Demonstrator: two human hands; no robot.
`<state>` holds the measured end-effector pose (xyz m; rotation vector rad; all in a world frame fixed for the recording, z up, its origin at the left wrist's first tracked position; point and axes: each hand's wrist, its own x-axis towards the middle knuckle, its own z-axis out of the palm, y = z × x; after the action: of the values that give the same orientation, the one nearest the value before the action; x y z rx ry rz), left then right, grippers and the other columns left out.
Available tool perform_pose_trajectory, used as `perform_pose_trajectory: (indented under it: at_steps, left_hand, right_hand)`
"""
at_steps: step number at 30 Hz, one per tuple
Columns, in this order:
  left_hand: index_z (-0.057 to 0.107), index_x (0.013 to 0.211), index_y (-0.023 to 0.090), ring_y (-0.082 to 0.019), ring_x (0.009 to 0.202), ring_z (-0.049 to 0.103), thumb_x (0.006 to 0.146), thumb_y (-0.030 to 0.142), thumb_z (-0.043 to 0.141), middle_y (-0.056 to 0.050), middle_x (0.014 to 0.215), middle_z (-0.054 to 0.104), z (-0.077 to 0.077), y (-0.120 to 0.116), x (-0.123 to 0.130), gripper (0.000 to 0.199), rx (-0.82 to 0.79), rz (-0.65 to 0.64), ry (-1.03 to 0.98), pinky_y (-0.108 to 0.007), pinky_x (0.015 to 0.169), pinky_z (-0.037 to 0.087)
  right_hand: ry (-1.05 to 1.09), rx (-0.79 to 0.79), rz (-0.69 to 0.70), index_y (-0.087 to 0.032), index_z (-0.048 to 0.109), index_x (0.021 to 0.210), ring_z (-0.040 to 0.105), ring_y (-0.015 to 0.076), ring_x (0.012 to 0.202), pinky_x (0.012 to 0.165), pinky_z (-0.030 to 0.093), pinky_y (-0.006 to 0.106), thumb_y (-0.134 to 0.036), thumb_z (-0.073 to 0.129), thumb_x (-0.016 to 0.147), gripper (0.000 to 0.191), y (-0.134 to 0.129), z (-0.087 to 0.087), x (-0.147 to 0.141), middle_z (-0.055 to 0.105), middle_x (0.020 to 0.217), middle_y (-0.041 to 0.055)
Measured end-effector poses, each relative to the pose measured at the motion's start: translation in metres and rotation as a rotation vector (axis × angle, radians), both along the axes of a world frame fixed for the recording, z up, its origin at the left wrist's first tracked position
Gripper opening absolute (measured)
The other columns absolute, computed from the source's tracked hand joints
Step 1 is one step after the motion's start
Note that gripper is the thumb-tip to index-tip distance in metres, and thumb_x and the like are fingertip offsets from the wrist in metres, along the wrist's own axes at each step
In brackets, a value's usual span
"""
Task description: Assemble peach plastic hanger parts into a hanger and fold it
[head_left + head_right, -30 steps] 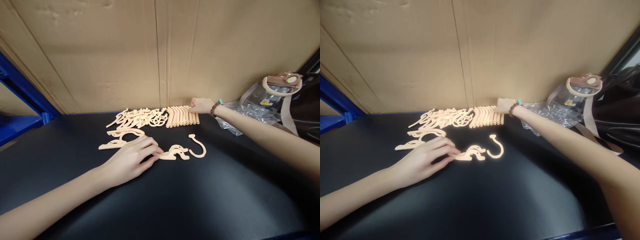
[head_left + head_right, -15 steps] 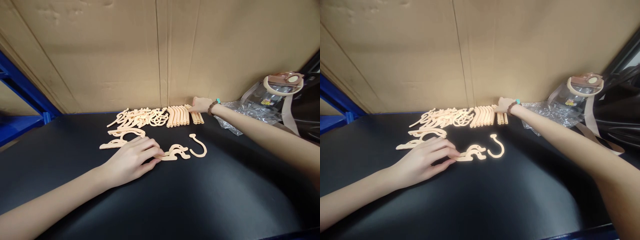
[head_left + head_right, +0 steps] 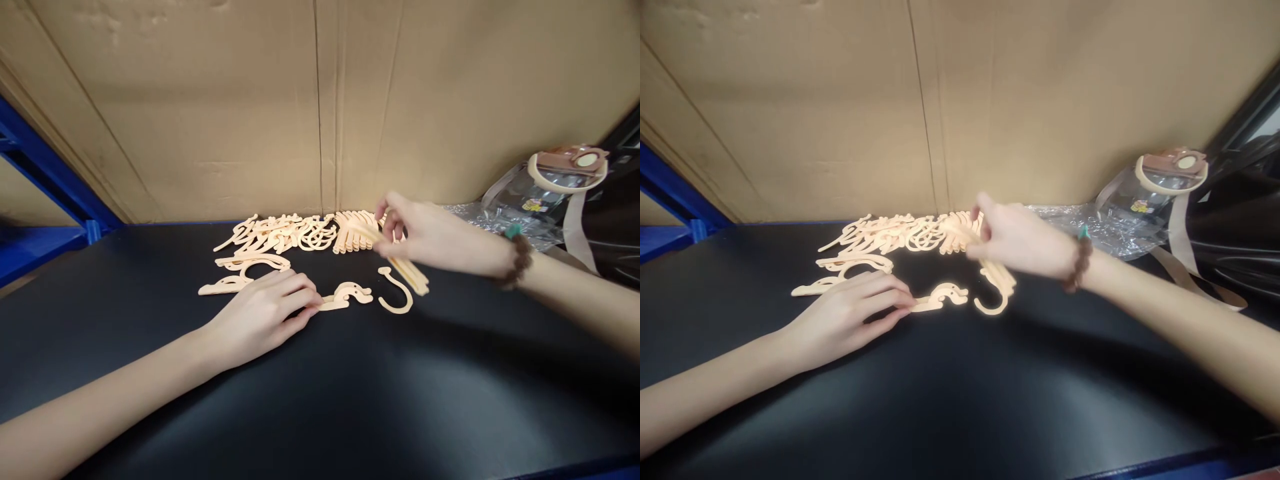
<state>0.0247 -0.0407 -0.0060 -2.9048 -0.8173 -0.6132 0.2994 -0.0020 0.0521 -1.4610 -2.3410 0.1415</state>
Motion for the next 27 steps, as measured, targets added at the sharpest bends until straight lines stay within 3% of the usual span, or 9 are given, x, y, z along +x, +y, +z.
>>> perform_pose_trajectory:
  at_steps: [5,9,14,23,27]
  left_hand:
    - [0.065,0.096,0.02,-0.017,0.083,0.058,0.097,0.022,0.048,-0.003,0.094,0.066,-0.001,0.002,-0.002,0.017,-0.048,0.016,-0.022,-0.028,0.071,0.046]
    - [0.063,0.099,0.018,-0.018,0.088,0.058,0.097,0.023,0.046,-0.004,0.097,0.067,-0.002,0.003,-0.003,0.018,-0.083,0.046,-0.075,-0.031,0.076,0.047]
    - [0.061,0.104,0.018,-0.018,0.093,0.057,0.098,0.018,0.041,-0.005,0.1,0.066,-0.002,0.002,-0.004,0.021,-0.078,0.086,-0.118,-0.033,0.082,0.047]
    - [0.061,0.099,0.017,-0.017,0.088,0.055,0.098,0.014,0.041,-0.005,0.096,0.065,0.0,0.0,-0.005,0.02,-0.051,0.017,-0.151,-0.032,0.079,0.044]
    - [0.06,0.104,0.016,-0.016,0.086,0.055,0.096,0.014,0.045,-0.005,0.097,0.066,0.001,0.001,-0.007,0.017,-0.002,-0.048,-0.153,-0.031,0.077,0.044]
  right_hand:
    - [-0.089,0.054,0.246,-0.023,0.048,0.092,0.06,0.0188,0.067,0.062,0.039,0.029,-0.022,0.063,0.072,0.025,-0.064,-0.011,-0.032,0.065,0.074,-0.0021]
    - [-0.12,-0.004,0.335,-0.021,0.047,0.083,0.056,0.0171,0.066,0.07,0.038,0.031,-0.016,0.062,0.069,0.021,-0.086,-0.017,-0.048,0.061,0.071,-0.0029]
    - [-0.16,0.06,0.428,-0.019,0.049,0.087,0.054,0.0178,0.072,0.073,0.035,0.032,-0.014,0.058,0.072,0.018,-0.086,-0.024,-0.055,0.063,0.08,0.0012]
    - [-0.171,0.07,0.44,-0.018,0.049,0.086,0.05,0.0169,0.073,0.075,0.033,0.032,-0.016,0.058,0.08,0.012,-0.065,-0.033,-0.057,0.06,0.082,0.0012]
    - [-0.119,0.052,0.44,-0.018,0.049,0.089,0.052,0.0178,0.077,0.077,0.034,0.031,-0.029,0.06,0.088,0.015,-0.056,-0.034,-0.053,0.061,0.085,0.002]
